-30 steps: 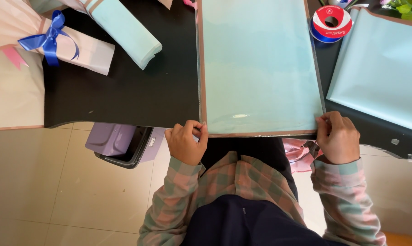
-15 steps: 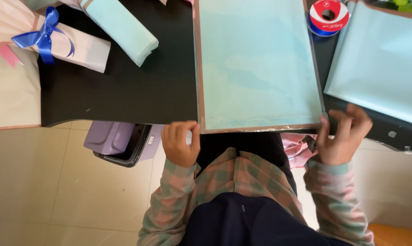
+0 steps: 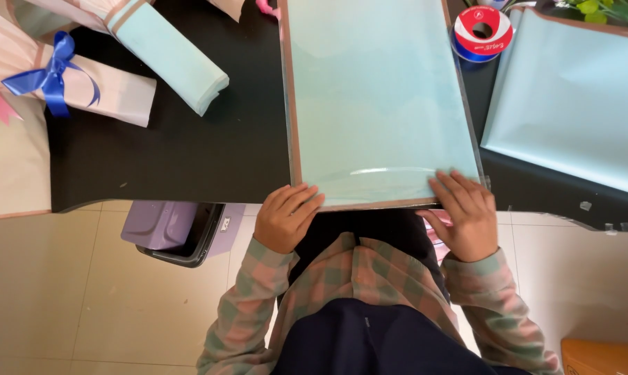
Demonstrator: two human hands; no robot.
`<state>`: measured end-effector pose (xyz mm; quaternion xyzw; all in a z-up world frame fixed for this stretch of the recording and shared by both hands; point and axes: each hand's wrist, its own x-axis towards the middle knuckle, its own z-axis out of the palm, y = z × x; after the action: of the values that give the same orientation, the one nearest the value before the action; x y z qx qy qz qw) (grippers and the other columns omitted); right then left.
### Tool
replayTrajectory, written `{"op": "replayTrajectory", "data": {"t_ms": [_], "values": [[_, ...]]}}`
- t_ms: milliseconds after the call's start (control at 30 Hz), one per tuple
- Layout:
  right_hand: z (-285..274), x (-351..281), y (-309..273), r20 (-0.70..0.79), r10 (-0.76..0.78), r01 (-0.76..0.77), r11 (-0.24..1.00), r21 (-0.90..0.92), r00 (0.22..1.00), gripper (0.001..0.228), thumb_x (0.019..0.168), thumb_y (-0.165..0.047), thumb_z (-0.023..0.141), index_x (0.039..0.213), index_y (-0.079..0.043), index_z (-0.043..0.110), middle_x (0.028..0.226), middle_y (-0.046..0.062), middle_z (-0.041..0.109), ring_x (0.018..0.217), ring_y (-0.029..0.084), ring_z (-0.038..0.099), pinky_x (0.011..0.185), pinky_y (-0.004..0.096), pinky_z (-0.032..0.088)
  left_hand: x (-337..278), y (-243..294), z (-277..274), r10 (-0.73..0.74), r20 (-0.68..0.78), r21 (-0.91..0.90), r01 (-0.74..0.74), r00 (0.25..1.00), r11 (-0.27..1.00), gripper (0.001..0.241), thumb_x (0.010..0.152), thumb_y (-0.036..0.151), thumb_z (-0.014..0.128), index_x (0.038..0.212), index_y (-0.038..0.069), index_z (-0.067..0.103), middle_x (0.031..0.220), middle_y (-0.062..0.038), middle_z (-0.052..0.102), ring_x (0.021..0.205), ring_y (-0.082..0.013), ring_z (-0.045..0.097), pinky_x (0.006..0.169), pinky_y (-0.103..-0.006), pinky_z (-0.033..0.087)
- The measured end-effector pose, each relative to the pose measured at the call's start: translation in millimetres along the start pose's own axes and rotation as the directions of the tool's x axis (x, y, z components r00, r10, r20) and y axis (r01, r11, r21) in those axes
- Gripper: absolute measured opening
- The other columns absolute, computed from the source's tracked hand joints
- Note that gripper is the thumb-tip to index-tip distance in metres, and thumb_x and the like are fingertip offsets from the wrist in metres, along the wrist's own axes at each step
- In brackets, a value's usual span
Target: The person organizes and folds sheets of light blue and brown wrapping paper on a table next to floral bouquets, eventually using scissors to cut a sheet.
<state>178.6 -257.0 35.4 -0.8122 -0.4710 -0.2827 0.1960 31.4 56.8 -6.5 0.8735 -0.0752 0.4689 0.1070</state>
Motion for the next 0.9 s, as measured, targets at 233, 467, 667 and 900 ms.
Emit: {"op": "replayTrajectory", "data": {"t_ms": [233, 467, 667, 900], "values": [[-15, -5, 12, 0.01, -0.028, 0.028, 1.0, -0.006, 1.0, 0.038, 0.09, -0.029, 0.079, 0.122, -0.009, 0.076, 0.124, 0.007, 0.075, 0.119, 0.027, 0.069, 0.103, 0.038, 0.047, 13, -5, -15, -0.047, -0.088, -0.177, 0.031, 0.995, 0.984, 0.015, 0.099, 0.021, 0.069, 0.105, 0.02, 0.083, 0.101, 0.002, 0.08, 0.093, -0.0162, 0.075, 0.098, -0.0394, 0.055], [-18, -4, 15, -0.079, -0.013, 0.014, 1.0, 0.013, 0.997, 0.022, 0.105, -0.01, 0.059, 0.111, -0.008, 0.08, 0.113, 0.01, 0.078, 0.107, 0.032, 0.073, 0.093, 0.041, 0.055, 12, 3, -29, -0.235, -0.16, -0.307, 0.178, 0.959, 0.935, 0.009, 0.089, 0.018, 0.08, 0.095, 0.019, 0.086, 0.099, 0.004, 0.081, 0.092, -0.0196, 0.076, 0.097, -0.0413, 0.056], [-30, 4, 5, -0.254, 0.333, -0.275, 0.931, 0.24, 0.908, 0.023, 0.112, 0.008, 0.051, 0.111, 0.017, 0.072, 0.093, 0.026, 0.071, 0.065, 0.028, 0.058, 0.064, 0.038, 0.047, 10, 25, -29, -0.66, -0.115, -0.552, 0.504, 0.742, 0.664, 0.056, 0.101, 0.028, 0.07, 0.147, 0.006, 0.046, 0.141, -0.014, 0.054, 0.129, -0.03, 0.06, 0.111, -0.0429, 0.055], [-10, -15, 13, -0.401, 0.539, -0.454, 0.842, 0.292, 0.741, 0.022, 0.118, -0.004, 0.052, 0.103, 0.008, 0.064, 0.065, 0.011, 0.065, 0.056, 0.021, 0.059, 0.06, 0.029, 0.042, 40, 18, -22, -0.645, 0.201, -0.777, 0.521, 0.737, 0.354, 0.03, 0.105, 0.017, 0.06, 0.133, 0.006, 0.058, 0.136, -0.011, 0.058, 0.131, -0.0245, 0.058, 0.111, -0.0389, 0.056]]}}
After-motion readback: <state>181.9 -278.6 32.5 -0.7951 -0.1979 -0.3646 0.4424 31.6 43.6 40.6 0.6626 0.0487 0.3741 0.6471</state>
